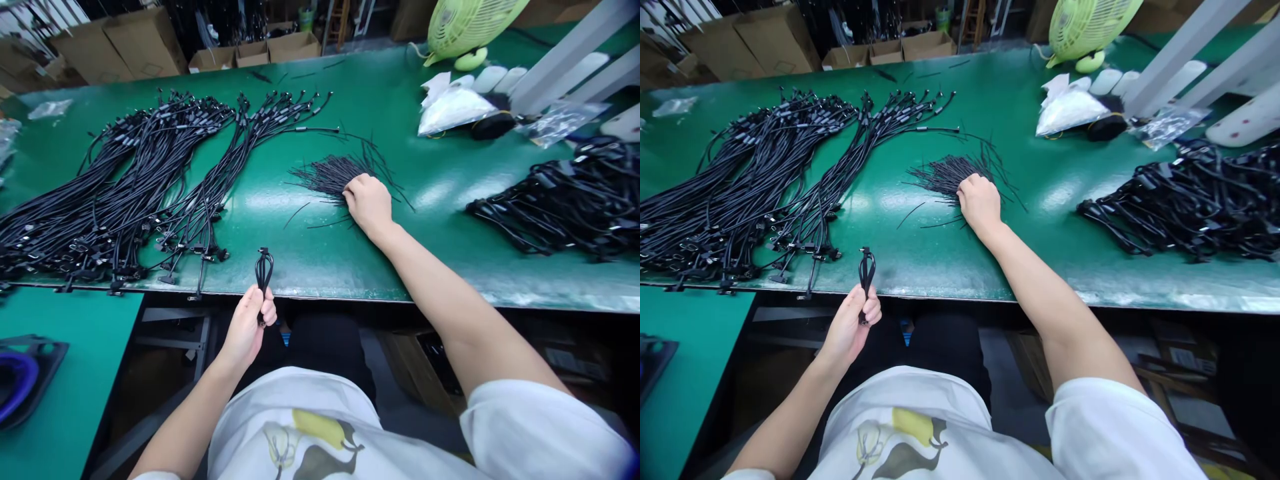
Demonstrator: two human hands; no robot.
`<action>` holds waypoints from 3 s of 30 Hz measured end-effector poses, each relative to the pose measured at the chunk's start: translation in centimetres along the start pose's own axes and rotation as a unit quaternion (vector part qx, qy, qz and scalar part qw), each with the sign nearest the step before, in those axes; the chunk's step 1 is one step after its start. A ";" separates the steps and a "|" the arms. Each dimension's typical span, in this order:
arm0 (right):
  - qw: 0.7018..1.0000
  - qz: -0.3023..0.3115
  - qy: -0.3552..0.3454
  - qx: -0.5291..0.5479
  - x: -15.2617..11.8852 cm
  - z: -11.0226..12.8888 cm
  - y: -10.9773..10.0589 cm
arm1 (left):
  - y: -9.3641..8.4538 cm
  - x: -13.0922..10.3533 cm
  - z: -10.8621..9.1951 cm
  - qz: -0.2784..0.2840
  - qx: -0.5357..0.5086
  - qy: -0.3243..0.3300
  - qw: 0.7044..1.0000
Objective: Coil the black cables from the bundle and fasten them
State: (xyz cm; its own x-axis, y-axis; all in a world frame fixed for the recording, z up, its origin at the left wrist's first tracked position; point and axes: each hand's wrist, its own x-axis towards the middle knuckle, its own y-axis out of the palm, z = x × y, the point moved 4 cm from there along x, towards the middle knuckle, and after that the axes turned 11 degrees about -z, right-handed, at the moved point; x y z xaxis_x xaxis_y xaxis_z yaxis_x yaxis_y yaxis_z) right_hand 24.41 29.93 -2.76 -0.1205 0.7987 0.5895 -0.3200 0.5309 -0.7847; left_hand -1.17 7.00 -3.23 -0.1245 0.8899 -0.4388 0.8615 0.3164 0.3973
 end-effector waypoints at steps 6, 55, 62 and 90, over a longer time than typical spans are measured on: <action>0.998 -0.059 0.024 0.028 -0.5 0.9 -2.3 | -0.4 -0.6 0.1 -0.008 0.008 0.010 1.000; 0.809 0.007 -0.587 0.040 -11.3 21.9 -11.8 | -0.6 -2.1 -0.9 0.053 0.293 0.077 0.952; 0.919 0.106 -0.189 0.328 -9.7 21.5 -9.7 | -0.6 -1.2 -5.1 0.011 0.133 0.233 0.963; 0.942 -0.072 -0.312 0.098 -10.4 17.9 -10.5 | 0.2 -0.7 -1.8 0.039 0.044 -0.004 0.998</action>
State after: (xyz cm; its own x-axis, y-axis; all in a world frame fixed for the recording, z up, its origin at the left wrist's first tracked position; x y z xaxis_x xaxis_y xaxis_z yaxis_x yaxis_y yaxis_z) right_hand 12.25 10.96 2.75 -0.5725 0.3668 0.7333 -0.5350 0.5106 -0.6731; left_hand -1.85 7.01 -1.38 -0.0516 0.9079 -0.4159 0.9084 0.2157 0.3582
